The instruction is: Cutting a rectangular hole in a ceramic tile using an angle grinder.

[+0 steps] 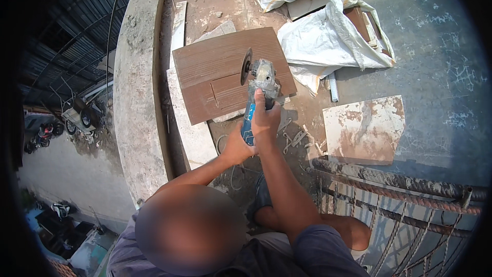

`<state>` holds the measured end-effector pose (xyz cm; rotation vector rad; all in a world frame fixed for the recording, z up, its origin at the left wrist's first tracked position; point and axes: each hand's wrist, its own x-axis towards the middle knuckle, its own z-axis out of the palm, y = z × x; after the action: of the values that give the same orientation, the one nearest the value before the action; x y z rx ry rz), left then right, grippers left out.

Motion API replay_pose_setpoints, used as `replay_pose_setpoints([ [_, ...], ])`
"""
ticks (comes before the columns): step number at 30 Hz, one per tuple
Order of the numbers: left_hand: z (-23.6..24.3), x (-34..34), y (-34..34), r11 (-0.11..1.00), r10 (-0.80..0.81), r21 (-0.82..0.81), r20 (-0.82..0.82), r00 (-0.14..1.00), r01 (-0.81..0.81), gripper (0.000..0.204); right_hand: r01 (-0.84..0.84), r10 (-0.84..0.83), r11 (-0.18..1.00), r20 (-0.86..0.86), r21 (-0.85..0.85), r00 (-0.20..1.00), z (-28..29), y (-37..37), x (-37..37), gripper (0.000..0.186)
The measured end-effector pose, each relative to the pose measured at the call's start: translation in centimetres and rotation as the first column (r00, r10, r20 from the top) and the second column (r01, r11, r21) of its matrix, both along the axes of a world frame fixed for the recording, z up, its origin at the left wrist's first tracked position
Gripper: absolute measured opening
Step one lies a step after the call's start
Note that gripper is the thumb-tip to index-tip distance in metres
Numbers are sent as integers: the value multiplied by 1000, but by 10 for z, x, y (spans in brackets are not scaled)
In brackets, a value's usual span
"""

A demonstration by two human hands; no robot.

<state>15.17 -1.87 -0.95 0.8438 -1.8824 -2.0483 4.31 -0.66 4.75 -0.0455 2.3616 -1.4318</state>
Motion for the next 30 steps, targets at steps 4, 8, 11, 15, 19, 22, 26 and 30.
replay_pose_setpoints([
  [4,3,0,-1,990,-40,132,-60,997,47,76,-205,213,976,124,-79,969,14,7,-11,59],
  [8,-7,15,-6,831,-61,493,-380,923,257,65,-402,692,663,311,-632,651,18,32,-14,74],
  [11,-11,23,-11,630,-76,657,-478,875,414,66,-356,735,613,344,-705,585,18,29,-11,67],
  [15,-24,36,-31,334,-228,693,-598,768,639,73,-433,643,739,349,-516,681,18,19,9,63],
  [19,-25,53,-19,569,-123,763,-290,949,307,75,-549,572,793,-10,263,820,25,-5,38,69],
  [22,-29,63,-5,608,137,778,-303,943,161,78,-530,554,763,47,369,831,19,-17,60,62],
  [26,-46,91,-16,657,32,742,-203,979,132,88,-588,599,760,52,275,799,5,-14,71,64],
  [30,-45,112,-21,600,43,788,-204,978,137,87,-647,632,743,142,169,762,-4,-11,81,63],
])
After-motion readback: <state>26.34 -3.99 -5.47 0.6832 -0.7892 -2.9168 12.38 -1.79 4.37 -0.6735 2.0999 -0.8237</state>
